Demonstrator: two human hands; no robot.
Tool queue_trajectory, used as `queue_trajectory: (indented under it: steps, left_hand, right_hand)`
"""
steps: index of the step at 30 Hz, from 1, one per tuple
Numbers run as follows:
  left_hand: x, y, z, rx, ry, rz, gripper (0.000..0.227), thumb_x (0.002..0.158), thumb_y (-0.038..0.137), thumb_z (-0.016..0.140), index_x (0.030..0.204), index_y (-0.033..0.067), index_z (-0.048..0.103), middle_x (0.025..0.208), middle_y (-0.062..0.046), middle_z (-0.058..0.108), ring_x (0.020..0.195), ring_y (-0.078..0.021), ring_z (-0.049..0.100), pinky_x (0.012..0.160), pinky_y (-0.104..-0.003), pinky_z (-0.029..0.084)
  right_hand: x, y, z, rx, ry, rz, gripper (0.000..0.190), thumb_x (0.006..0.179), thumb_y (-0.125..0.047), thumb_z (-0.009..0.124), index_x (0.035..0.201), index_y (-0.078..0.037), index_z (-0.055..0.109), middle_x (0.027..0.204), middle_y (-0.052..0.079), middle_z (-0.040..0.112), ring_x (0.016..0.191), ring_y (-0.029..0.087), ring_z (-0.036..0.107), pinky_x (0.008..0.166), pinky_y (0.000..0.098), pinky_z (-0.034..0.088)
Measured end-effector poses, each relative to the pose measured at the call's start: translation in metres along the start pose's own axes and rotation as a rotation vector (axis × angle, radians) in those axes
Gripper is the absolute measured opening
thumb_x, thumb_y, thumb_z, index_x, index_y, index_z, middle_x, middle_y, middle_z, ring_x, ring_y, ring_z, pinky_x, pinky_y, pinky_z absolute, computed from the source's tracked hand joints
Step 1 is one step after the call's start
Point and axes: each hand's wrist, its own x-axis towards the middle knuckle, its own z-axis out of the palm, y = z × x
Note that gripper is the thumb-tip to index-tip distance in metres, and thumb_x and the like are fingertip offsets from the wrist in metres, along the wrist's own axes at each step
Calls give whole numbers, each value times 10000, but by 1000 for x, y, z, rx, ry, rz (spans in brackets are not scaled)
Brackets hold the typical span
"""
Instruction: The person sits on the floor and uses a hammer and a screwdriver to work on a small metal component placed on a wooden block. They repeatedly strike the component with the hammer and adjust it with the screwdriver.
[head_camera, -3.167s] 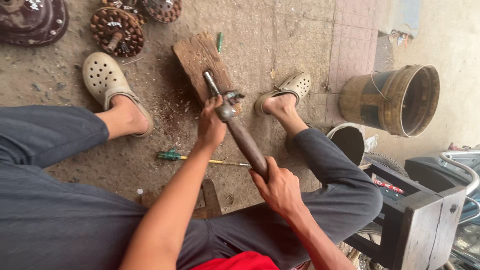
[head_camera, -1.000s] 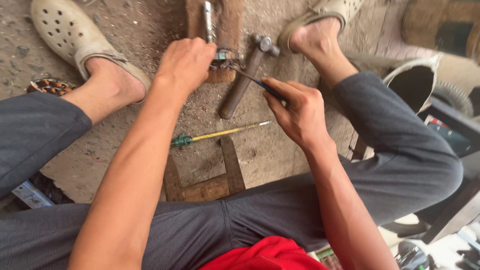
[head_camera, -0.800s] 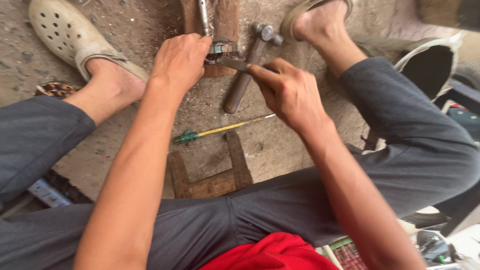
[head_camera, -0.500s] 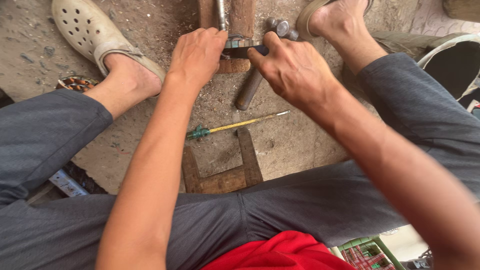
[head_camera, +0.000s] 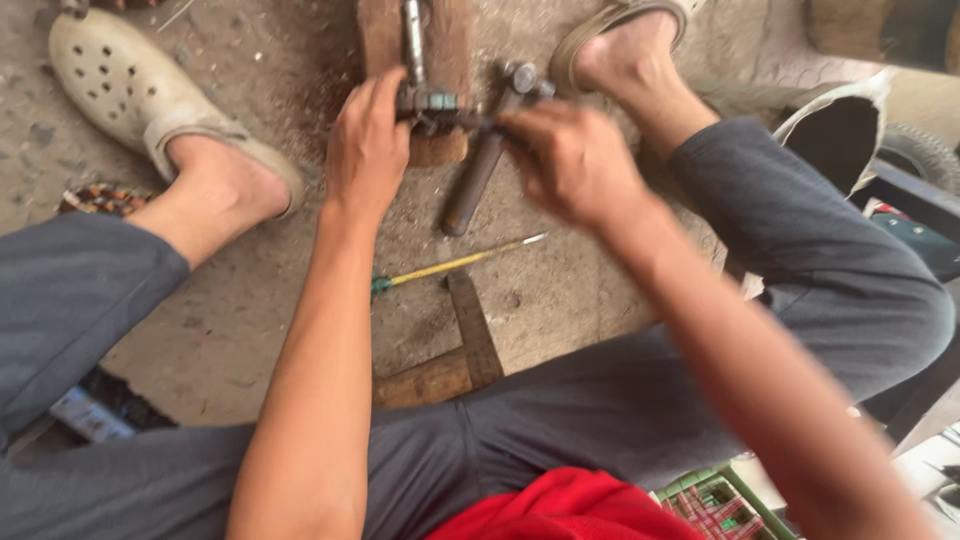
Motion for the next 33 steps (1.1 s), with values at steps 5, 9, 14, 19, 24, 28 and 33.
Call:
queue_trajectory:
  steps: [5,9,14,19,24,28,33]
  left_hand:
    - [-11,-6,-4,-9,-167,-117,460,939,0,717,1384,43,609,1330,-215,662,1233,-395,628,1052,-483,515]
    - [14,-5,-21,-166,-340,-417,551,866,96,784,1384,188,620,1344,-169,626,1280,-354,569,1093,-470,410]
    - [14,-18,-31,-447,-397,-444,376,984,115,690,1345,220,691,1340,-60,708,1241,-218,643,1102,-394,417]
    - [6,-42,-18,-609,-301,-419,306,969,111,721,1272,152,742,1165,-27,786,1019,-98,698,955,-276,546]
    - [6,-49,-15,-707,-282,-383,295,964,108,739,1259,94,744,1139,-28,782,988,-64,680,917,-240,550]
    - [7,-43,-17,-657,-264,-411,283,950,104,761,1233,103,763,1092,-29,791,952,-63,678,903,-237,546]
    - [8,-49,-21,-650,-328,-461,288,940,117,758,1227,126,763,1058,-6,793,897,-43,679,861,-226,541]
  right_hand:
    - [-23,-28,10,61,177,95,179,987,-49,697,1163,-23,716,894,153,675,697,325,664,622,425,529]
    - [-17,-21,10,65,123,142,176,973,-75,681,1128,-3,723,824,157,665,628,329,653,573,442,516]
    - [-5,-13,25,96,155,96,156,983,-80,670,1109,0,714,889,185,691,729,383,677,651,473,540]
    - [7,-10,37,15,-73,263,191,972,-193,627,969,-32,731,779,208,695,651,379,676,621,488,543]
    - [30,0,46,-166,-327,198,250,982,-124,518,843,26,663,755,218,674,611,341,689,555,499,534]
    - [38,0,47,109,-326,330,282,972,-154,531,815,50,647,750,229,702,653,328,700,634,474,543]
    - [50,-16,53,368,-335,697,249,908,-144,554,821,57,673,722,193,708,624,251,715,593,410,558]
